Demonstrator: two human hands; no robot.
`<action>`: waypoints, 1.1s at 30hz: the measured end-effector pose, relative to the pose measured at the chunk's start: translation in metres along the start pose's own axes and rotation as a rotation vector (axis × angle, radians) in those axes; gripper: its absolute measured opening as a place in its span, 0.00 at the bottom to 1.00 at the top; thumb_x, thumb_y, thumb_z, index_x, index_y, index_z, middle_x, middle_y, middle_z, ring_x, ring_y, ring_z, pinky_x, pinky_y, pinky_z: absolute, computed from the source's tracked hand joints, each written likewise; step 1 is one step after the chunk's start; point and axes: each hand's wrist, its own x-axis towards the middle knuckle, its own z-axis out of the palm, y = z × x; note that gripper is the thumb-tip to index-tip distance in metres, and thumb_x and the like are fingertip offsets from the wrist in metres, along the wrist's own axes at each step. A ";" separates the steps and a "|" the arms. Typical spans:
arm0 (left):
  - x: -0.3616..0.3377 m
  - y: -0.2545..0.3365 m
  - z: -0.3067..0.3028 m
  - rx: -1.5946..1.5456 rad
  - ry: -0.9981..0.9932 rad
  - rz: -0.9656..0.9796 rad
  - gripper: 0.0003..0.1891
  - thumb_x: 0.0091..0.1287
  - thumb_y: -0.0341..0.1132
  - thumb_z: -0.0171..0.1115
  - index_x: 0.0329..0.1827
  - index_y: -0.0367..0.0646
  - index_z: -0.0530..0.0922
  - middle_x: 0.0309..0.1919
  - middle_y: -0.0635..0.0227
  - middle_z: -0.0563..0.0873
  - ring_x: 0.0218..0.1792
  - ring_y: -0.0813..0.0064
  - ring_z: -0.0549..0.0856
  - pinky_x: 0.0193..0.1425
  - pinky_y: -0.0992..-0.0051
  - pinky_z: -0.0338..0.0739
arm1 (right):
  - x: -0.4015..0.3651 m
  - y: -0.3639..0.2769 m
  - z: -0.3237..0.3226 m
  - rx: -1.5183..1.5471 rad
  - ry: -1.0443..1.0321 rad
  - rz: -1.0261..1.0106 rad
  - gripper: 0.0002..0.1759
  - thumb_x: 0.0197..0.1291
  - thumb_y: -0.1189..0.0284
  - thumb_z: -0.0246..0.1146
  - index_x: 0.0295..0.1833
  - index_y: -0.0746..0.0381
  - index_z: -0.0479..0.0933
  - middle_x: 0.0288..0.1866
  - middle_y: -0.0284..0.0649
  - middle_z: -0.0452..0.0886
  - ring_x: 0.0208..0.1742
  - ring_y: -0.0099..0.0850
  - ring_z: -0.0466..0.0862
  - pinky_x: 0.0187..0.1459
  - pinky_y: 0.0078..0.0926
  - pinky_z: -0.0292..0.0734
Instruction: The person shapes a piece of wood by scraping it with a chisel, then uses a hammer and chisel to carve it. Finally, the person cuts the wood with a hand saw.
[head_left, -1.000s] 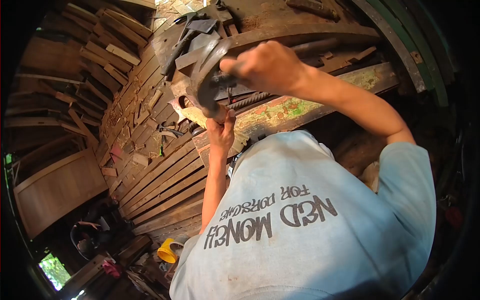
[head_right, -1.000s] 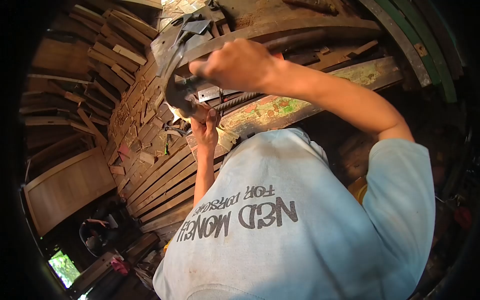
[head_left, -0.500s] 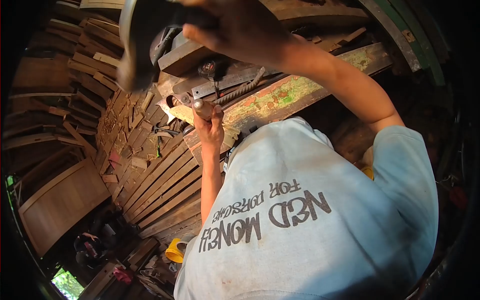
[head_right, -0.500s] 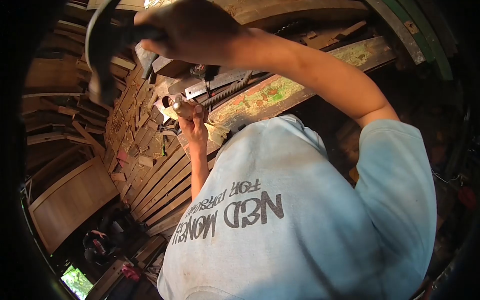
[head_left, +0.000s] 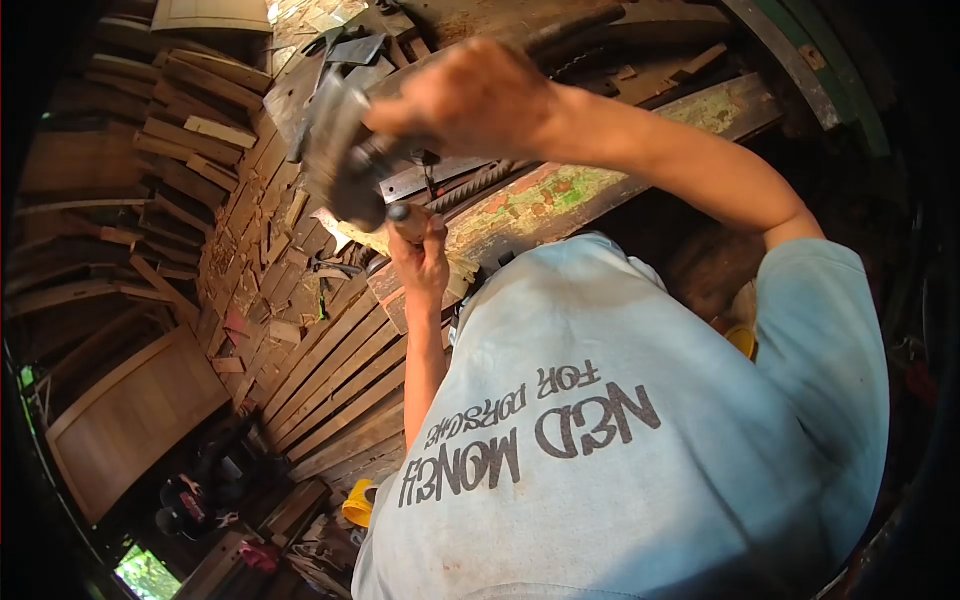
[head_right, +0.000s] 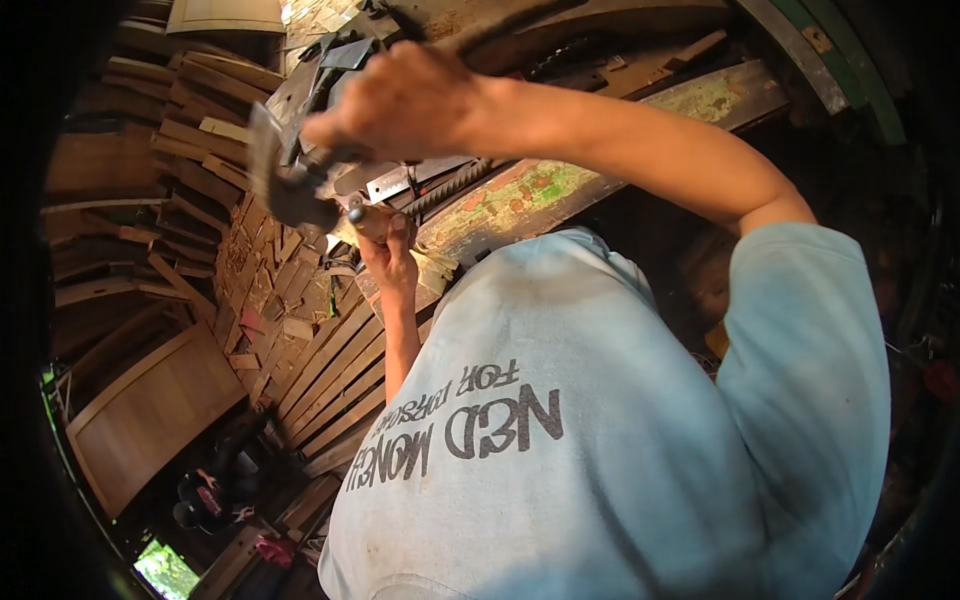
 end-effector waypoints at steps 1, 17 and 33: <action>-0.002 -0.001 0.002 -0.045 0.013 0.008 0.09 0.68 0.33 0.60 0.41 0.40 0.69 0.27 0.72 0.74 0.25 0.84 0.71 0.29 0.82 0.67 | 0.006 0.003 -0.004 0.050 0.089 0.037 0.03 0.60 0.66 0.61 0.39 0.49 0.78 0.09 0.34 0.68 0.12 0.29 0.77 0.13 0.29 0.72; -0.006 -0.003 0.000 -0.159 -0.061 0.097 0.11 0.69 0.35 0.58 0.45 0.40 0.67 0.32 0.70 0.74 0.25 0.85 0.69 0.27 0.84 0.63 | -0.013 -0.015 -0.005 0.049 -0.059 -0.004 0.02 0.60 0.66 0.60 0.36 0.49 0.78 0.13 0.37 0.75 0.13 0.25 0.79 0.11 0.29 0.72; -0.010 -0.007 0.002 -0.133 0.031 0.144 0.07 0.70 0.35 0.56 0.41 0.44 0.67 0.25 0.71 0.71 0.20 0.84 0.64 0.23 0.82 0.59 | -0.015 -0.016 0.003 0.215 0.157 0.102 0.04 0.59 0.67 0.57 0.37 0.52 0.77 0.13 0.36 0.75 0.18 0.34 0.82 0.23 0.35 0.77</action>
